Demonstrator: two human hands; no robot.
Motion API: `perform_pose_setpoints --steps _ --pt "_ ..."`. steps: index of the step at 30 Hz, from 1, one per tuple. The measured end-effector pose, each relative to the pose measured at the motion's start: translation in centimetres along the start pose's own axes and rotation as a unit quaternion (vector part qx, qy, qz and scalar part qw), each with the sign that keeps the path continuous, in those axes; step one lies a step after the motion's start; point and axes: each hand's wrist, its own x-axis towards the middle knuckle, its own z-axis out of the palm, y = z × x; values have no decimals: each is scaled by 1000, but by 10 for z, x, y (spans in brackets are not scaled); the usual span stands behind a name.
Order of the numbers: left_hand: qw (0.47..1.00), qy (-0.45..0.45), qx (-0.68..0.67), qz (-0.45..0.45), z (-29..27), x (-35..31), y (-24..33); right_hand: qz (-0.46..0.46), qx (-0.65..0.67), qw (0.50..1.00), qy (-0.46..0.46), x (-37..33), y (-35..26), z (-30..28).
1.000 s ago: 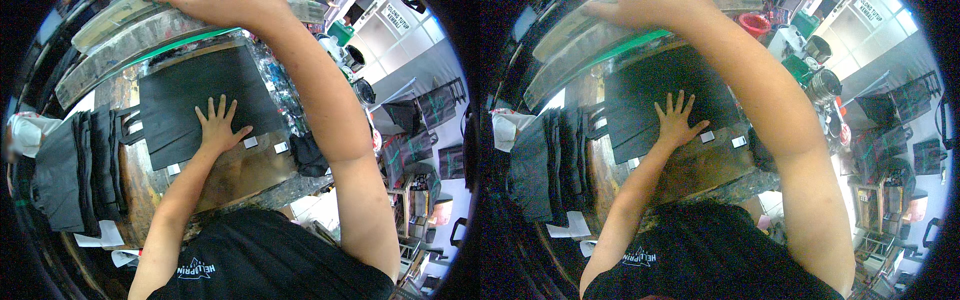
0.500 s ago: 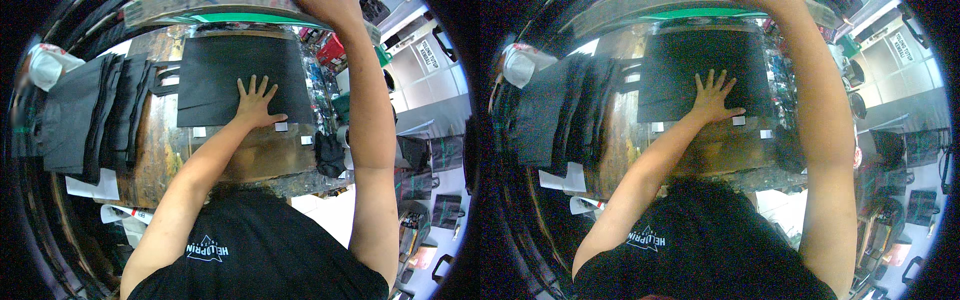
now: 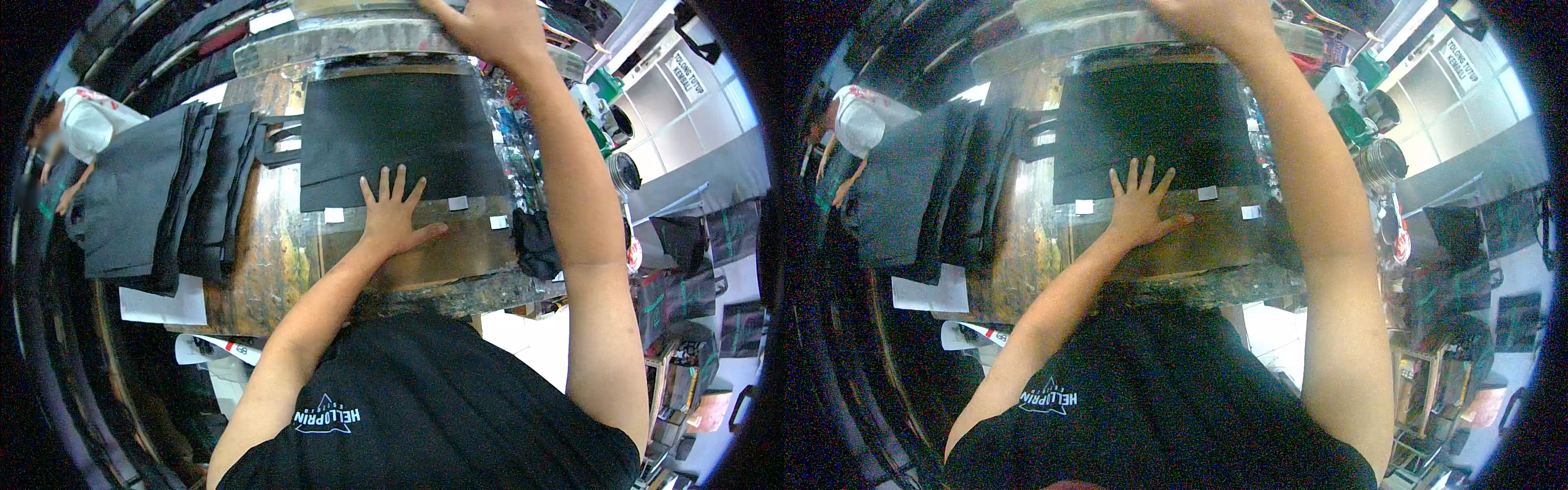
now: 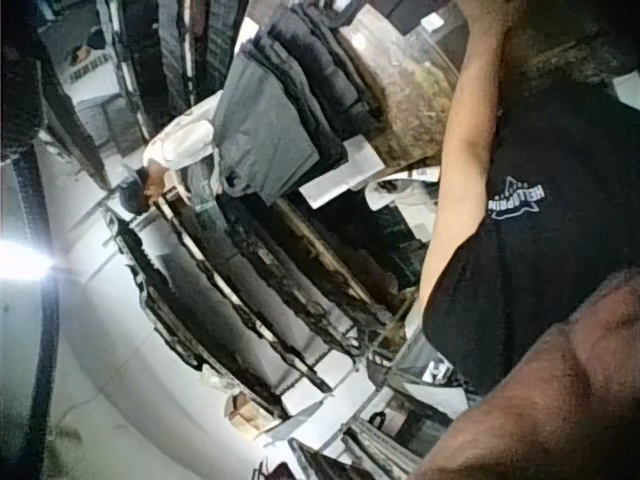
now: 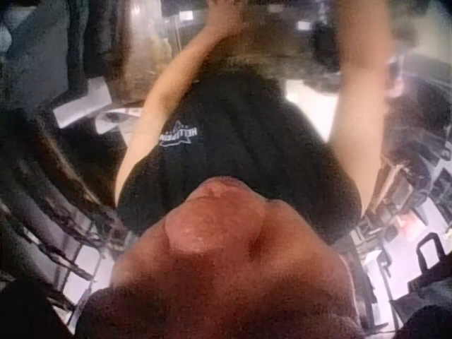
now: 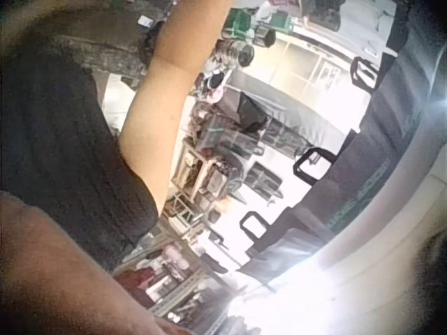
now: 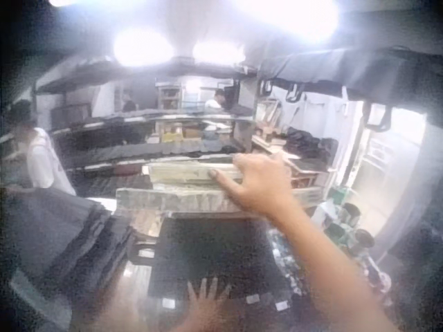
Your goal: The person performs screen printing on black tote bags by placing a bag on the printing surface, lowering a screen, and using a squeegee to apply green ink through the stencil multiple times.
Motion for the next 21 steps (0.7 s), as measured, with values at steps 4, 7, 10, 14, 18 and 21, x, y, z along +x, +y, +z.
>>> perform_pose_setpoints --steps 4,7,10,14,18,21 --pt "984 116 -97 -91 -46 11 -27 -62 -41 994 74 -12 8 20" --pt "820 266 -477 -174 -124 -4 -88 -64 -56 992 89 -44 -3 28" --pt "761 250 -582 -144 -182 -20 -98 -30 -9 999 -40 -95 -16 26" --pt "789 273 -510 -207 -79 -72 -94 -12 24 969 -244 -154 -13 55" --pt "855 252 -379 -249 -31 -98 -99 25 62 945 -320 -171 -13 74" --pt "891 267 -261 -258 -18 -102 -102 16 95 927 -363 -169 -6 71"
